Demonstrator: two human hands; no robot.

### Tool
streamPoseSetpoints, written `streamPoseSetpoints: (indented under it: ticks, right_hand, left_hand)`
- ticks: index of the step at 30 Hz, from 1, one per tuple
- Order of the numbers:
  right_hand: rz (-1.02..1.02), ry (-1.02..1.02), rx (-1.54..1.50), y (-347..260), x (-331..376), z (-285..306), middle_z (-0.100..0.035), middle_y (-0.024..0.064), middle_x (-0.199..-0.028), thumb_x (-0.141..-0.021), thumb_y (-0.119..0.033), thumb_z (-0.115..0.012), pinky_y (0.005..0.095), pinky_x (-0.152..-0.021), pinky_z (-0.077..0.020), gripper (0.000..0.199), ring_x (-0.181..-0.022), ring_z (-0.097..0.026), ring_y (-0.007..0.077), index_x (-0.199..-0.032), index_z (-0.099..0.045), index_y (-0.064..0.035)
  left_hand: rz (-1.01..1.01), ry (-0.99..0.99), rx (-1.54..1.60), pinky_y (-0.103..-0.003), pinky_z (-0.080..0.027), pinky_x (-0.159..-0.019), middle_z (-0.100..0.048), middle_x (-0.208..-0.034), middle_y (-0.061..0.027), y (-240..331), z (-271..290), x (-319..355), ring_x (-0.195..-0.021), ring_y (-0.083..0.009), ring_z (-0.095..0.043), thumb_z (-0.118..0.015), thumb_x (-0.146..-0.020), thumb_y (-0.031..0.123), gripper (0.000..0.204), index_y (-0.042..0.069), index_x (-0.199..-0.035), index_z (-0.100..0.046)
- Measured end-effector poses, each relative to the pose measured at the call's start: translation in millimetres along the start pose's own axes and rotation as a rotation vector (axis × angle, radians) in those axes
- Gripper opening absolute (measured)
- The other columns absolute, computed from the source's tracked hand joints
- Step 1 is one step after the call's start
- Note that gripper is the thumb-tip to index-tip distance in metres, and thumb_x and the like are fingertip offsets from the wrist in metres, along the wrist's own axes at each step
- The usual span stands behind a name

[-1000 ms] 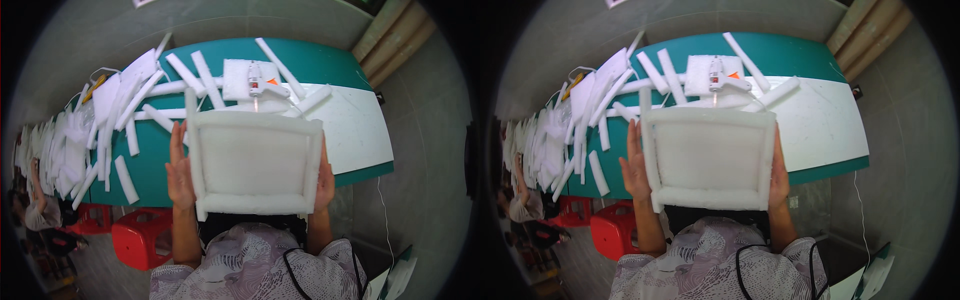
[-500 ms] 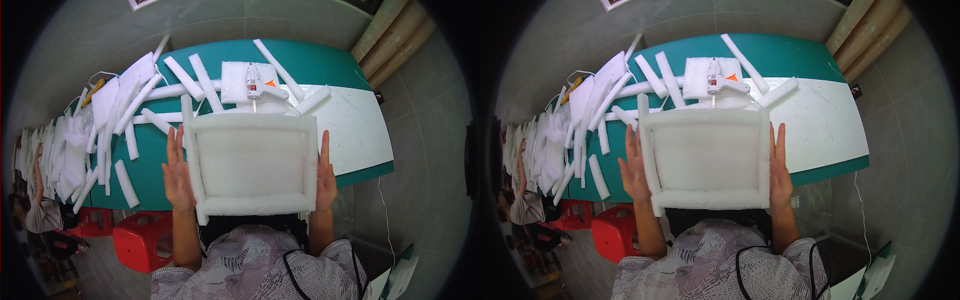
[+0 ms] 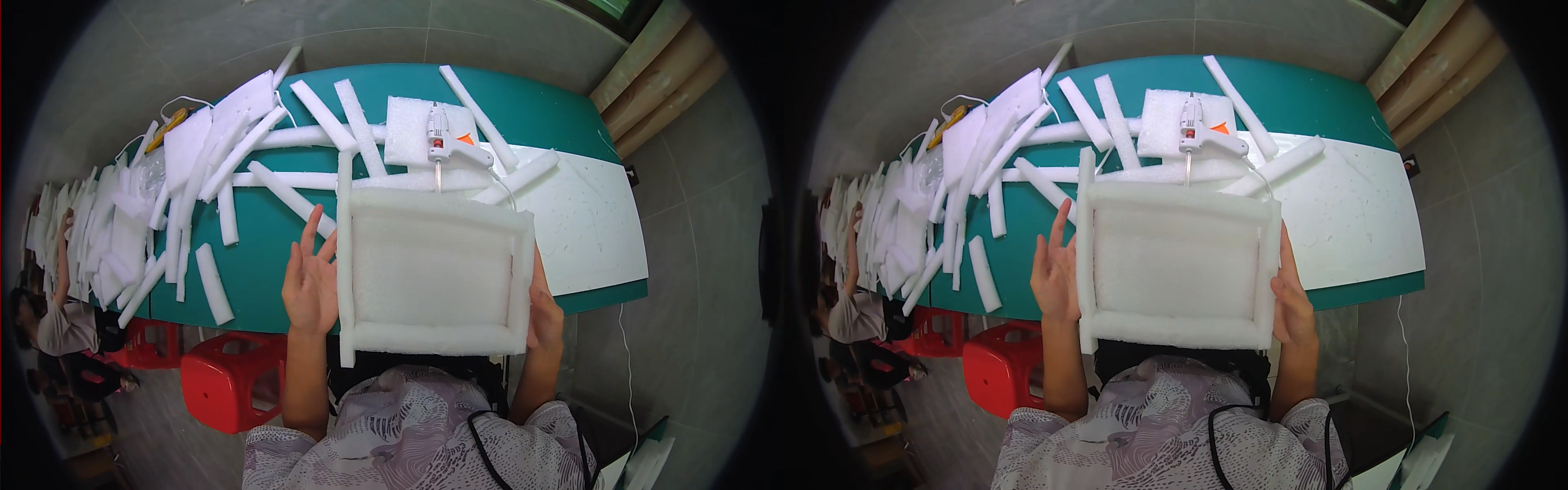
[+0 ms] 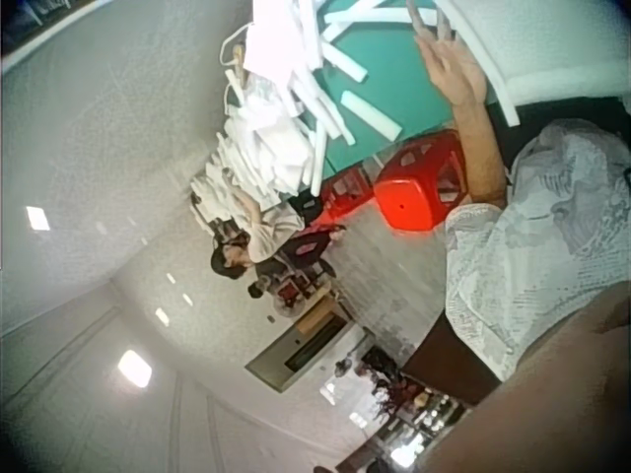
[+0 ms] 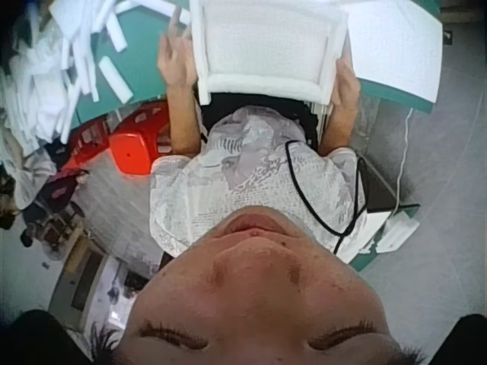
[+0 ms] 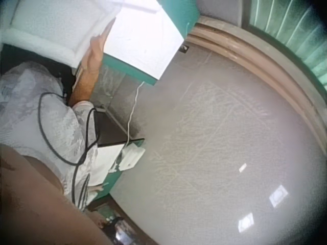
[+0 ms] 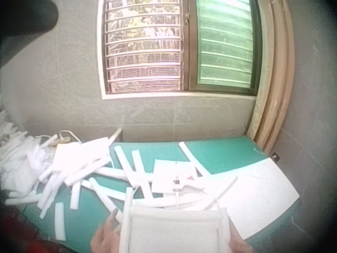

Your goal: Using a hot glue gun to assemble rectangular foam frames from pre-cut strips and bases.

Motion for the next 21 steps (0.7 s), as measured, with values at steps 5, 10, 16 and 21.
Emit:
streamPoseSetpoints:
  ticks: [5,10,16,21]
  right_hand:
    - [-0.001,0.013,-0.146,-9.8,5.2,-1.9,-0.019,0.0178,-0.154,-0.079,-0.035,-0.065,0.0381,-0.115,-0.0205,0.102,-0.141,-0.026,0.0301,-0.151,0.001,-0.0034]
    - [0.067,0.041,-0.223,6.2,10.4,20.1,-0.026,0.0195,-0.151,-0.085,-0.045,-0.06,0.0412,-0.113,-0.0236,0.095,-0.139,-0.029,0.0308,-0.15,-0.007,0.0014]
    - [0.073,0.066,-0.404,23.6,20.9,34.2,-0.028,0.0191,-0.15,-0.087,-0.059,-0.054,0.0454,-0.113,-0.0248,0.097,-0.138,-0.029,0.031,-0.148,-0.013,0.0035]
    - [0.04,-0.094,-0.15,14.2,21.7,15.1,-0.019,0.0162,-0.154,-0.078,-0.063,-0.064,0.0454,-0.114,-0.0214,0.113,-0.141,-0.024,0.0304,-0.15,-0.003,-0.0014]
  left_hand:
    - [0.104,-0.005,0.146,-0.046,-0.03,-0.11,-0.032,-0.145,-0.0271,-6.9,6.7,0.3,-0.134,-0.0343,-0.037,-0.036,-0.1,0.039,0.064,0.008,-0.15,-0.013]
    - [0.073,0.026,0.153,-0.047,-0.03,-0.111,-0.032,-0.146,-0.0243,-13.8,3.0,-1.3,-0.134,-0.0341,-0.036,-0.038,-0.099,0.035,0.063,0.008,-0.15,-0.012]
    - [0.057,0.006,0.168,-0.047,-0.028,-0.112,-0.03,-0.148,-0.0225,-21.0,1.7,-0.1,-0.136,-0.0333,-0.035,-0.038,-0.099,0.032,0.063,0.008,-0.15,-0.011]
    - [0.035,0.031,0.11,-0.046,-0.029,-0.112,-0.032,-0.148,-0.0184,-21.8,6.3,1.1,-0.135,-0.0315,-0.036,-0.038,-0.099,0.033,0.061,0.006,-0.15,-0.015]
Point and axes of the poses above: each hand's wrist, its own x-axis away from the middle knuckle, its own z-axis out of the back of the hand, y = z × x, the point moved 2 cm from there along -x, towards the middle knuckle
